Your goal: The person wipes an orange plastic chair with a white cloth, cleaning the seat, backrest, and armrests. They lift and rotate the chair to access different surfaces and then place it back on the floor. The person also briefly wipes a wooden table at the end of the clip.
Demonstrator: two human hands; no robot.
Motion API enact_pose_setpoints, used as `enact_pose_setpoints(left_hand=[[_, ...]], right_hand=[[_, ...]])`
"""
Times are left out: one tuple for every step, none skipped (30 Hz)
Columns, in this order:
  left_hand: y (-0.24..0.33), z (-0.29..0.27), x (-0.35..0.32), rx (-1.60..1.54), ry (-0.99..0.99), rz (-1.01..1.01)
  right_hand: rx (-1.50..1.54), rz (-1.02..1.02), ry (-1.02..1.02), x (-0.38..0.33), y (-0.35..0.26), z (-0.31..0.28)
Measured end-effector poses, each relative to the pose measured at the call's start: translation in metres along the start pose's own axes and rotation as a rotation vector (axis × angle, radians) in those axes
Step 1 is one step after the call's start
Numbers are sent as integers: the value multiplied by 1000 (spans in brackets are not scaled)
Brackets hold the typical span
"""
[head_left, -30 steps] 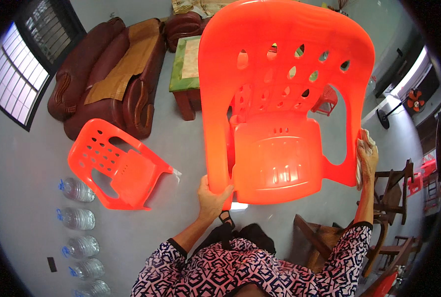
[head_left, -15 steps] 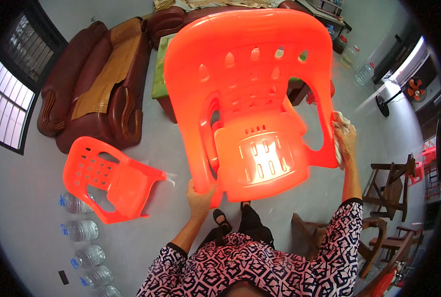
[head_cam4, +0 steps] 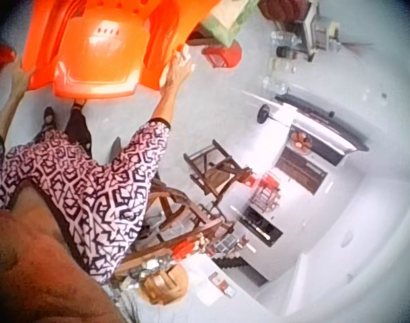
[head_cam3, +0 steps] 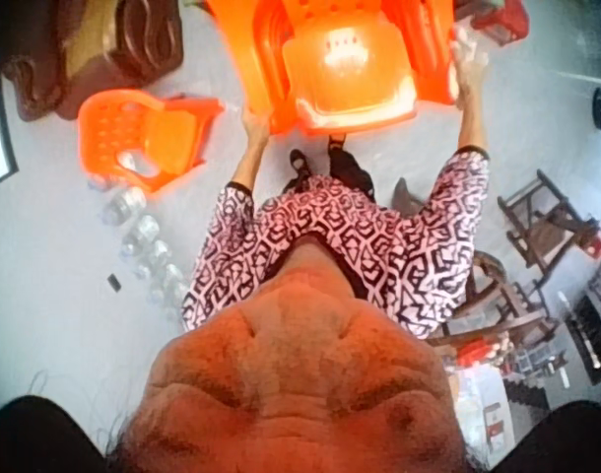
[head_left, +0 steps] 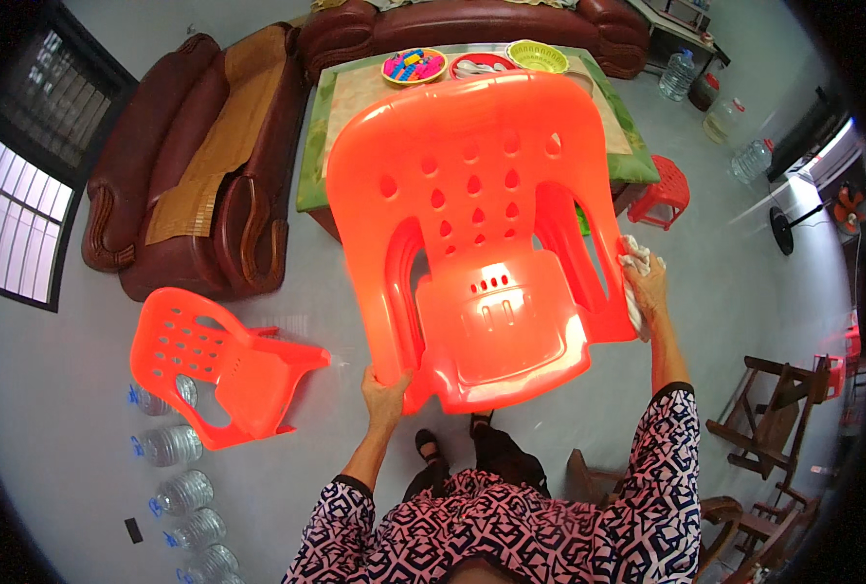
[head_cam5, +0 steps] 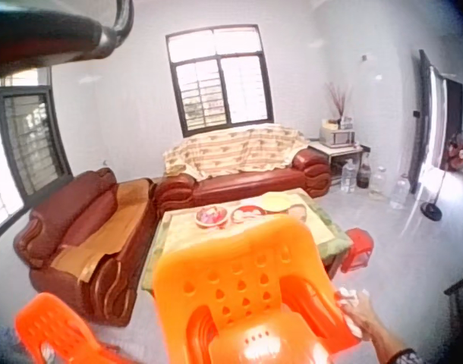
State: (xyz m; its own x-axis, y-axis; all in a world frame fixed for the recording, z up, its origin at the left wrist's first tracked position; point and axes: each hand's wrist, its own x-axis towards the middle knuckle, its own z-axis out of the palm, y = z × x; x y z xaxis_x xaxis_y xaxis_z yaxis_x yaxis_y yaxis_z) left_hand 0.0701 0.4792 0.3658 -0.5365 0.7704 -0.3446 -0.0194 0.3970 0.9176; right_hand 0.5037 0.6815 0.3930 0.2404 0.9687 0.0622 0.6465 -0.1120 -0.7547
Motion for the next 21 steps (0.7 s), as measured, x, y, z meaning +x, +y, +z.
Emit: enact_pose_setpoints(left_hand=[[-2,6,7,-7,-1,7],[-8,9,14,-13,1,14],[-13,12,21,-18,2,22],[-19,15,29,-6,-9,3],[-23,11,29,9,-19,-27],[-30,7,29,24,-29,-58],[-48,2,34,55,-37,-41],[-70,3,45,86,-38,-20],[-82,3,53,116,-45,3],[-79,10,57,124,-28,-10],[-72,21,59,132,-16,-21],[-73,18,51,141,-7,-50],[-75,11,45,219,-21,-25],[-77,5,40,296,-5,-6],[-76,2,38,372,-1,15],[-71,4,38,425,8,46],[-64,7,40,480,12,81],[-59,10,42,535,16,121],[-61,6,42,371,-3,34],[-63,7,44,205,-13,-45],[-67,7,44,37,-22,-122]], right_hand=[[-47,-13,19,7,10,7],[-94,-12,6,15,18,16],[-37,8,-14,21,27,21],[20,29,-35,26,36,27],[72,57,-63,20,34,32],[9,69,-51,14,28,35],[7,61,-65,10,35,41],[11,49,-81,13,47,47],[15,38,-91,18,61,54],[-26,30,-63,26,81,60],[-68,26,-31,31,104,61],[-122,29,-9,15,106,63],[-199,48,11,0,108,62],[-264,48,8,-1,77,61],[-333,49,14,-3,48,62],[-370,-180,149,-3,31,66],[-144,-201,127,-3,17,81],[84,-219,109,-2,1,97],[308,-232,93,-14,-18,114],[225,-193,-31,-28,-44,133],[141,-154,-155,-45,-74,153]])
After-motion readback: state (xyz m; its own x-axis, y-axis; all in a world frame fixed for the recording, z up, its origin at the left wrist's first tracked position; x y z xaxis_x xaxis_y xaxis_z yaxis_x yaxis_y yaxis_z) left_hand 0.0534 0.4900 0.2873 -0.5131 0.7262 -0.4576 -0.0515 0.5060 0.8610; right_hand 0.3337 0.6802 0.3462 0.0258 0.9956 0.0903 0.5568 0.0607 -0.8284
